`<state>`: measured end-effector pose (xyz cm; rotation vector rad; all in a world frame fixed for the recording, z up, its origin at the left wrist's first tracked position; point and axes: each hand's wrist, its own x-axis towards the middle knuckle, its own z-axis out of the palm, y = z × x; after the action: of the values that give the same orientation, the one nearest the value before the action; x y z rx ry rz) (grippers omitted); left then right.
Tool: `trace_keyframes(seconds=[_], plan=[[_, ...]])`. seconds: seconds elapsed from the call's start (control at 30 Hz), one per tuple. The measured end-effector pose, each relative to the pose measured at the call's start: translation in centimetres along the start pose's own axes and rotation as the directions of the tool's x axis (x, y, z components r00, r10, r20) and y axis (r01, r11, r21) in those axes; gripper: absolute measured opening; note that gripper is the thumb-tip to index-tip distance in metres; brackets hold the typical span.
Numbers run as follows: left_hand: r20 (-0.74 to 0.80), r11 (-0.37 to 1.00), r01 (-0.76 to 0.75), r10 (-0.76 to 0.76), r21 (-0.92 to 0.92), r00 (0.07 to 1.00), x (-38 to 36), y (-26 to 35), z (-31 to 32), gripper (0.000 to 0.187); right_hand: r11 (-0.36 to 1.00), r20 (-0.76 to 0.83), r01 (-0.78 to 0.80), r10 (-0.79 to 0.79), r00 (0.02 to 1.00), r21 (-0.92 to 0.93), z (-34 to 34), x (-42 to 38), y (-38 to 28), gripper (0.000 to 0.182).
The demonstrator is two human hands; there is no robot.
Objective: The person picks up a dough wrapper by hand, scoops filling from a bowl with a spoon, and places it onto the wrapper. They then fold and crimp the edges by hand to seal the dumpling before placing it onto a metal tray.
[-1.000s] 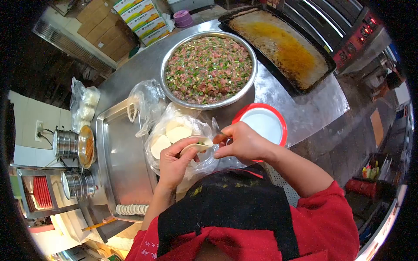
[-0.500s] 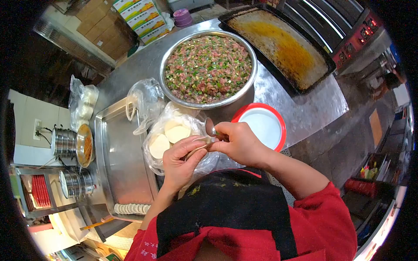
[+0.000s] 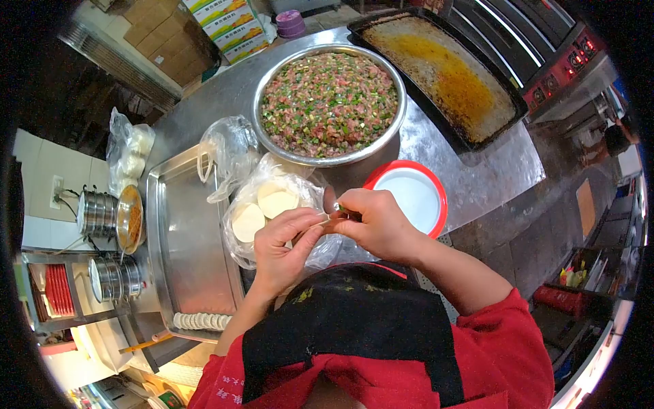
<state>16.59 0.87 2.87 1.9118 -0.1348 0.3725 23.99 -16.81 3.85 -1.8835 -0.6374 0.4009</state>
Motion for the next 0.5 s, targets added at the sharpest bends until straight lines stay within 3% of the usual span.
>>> trace_keyframes(seconds=[0.13, 0.2, 0.3, 0.37, 0.43, 0.5], plan=[[0.085, 1.000, -0.020, 0.021, -0.011, 0.996, 0.2, 0.1, -0.1, 0.016, 0.998, 0.032, -0.060, 0.060, 0.998, 0.004, -0.1, 0.0, -0.1, 0.021], [0.092, 1.000, -0.015, 0.016, -0.017, 0.996, 0.3, 0.4, -0.1, 0.016, 0.994, -0.010, 0.102, -0.103, 0.995, -0.045, 0.1, -0.1, 0.5, 0.021], [0.082, 0.999, -0.006, 0.009, -0.039, 0.997, 0.5, 0.8, -0.2, 0.015, 0.970, -0.002, 0.177, -0.180, 0.984, -0.169, -0.2, -0.2, 0.4, 0.019], [0.067, 0.999, -0.005, 0.008, -0.054, 0.998, 0.3, 0.5, -0.2, 0.015, 0.974, -0.018, 0.177, -0.181, 0.983, -0.138, -0.3, -0.2, -0.1, 0.019], [-0.003, 0.987, 0.139, -0.140, -0.081, 0.990, -0.2, -0.2, -0.1, 0.014, 0.978, -0.035, 0.177, -0.182, 0.983, -0.108, -0.3, -0.1, -0.2, 0.018], [0.005, 0.992, 0.112, -0.112, -0.061, 0.994, -0.2, -0.1, -0.2, 0.014, 0.963, -0.013, 0.252, -0.255, 0.967, -0.097, -0.4, 0.2, 0.0, 0.017]])
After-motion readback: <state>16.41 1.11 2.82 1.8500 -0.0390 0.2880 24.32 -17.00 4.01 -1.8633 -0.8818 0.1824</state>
